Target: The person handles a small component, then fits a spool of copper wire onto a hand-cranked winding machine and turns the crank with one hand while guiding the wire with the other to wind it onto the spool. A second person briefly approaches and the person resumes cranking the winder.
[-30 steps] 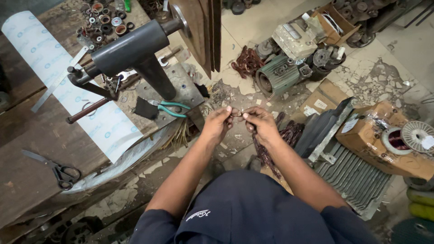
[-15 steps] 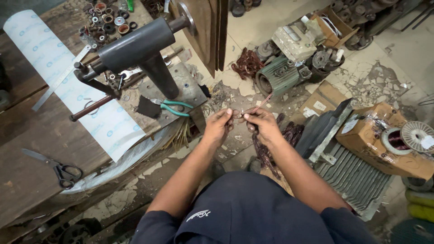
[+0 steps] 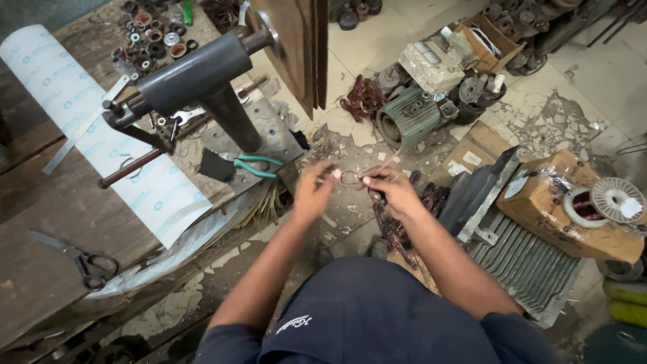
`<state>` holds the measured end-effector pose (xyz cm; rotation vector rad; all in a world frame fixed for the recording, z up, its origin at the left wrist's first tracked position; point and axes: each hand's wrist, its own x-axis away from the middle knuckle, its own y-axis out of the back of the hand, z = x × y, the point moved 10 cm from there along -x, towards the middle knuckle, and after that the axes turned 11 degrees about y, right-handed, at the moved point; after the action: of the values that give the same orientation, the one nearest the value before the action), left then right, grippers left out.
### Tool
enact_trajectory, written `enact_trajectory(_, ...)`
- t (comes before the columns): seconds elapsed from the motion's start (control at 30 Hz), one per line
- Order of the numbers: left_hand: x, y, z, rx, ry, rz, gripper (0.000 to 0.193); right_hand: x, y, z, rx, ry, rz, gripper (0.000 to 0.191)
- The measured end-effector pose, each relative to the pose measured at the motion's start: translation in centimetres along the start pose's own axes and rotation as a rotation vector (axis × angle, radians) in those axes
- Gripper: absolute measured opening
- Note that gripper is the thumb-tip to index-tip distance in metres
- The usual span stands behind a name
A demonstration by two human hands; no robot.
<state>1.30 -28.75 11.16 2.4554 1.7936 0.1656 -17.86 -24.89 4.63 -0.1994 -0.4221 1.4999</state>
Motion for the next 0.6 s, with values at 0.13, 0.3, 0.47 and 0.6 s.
enact_trajectory(0.13, 4.9, -1.7, -10.2, -0.945, -0.823, -0.114, 0.048, 0.4, 0.7, 0.0, -0.023, -0.038, 0.000, 0.016)
enact_trajectory(0.3, 4.6, -3.6, -12.1, -1.115, -0.988, 0.124, 0.038, 0.8, -0.3, -0.1, -0.079, -0.137, 0.075, 0.012)
enact_trajectory(0.47, 4.1, -4.0, -12.4, -1.065, -1.012, 0.198, 0.031, 1.2, -0.5, 0.4, -0.157, -0.151, 0.122, 0.011)
enact_trajectory(0.6, 4.4, -4.4, -13.0, -1.011, -1.035, 0.170, 0.035, 1.2, 0.7, 0.9, -0.150, -0.158, 0.113, 0.011)
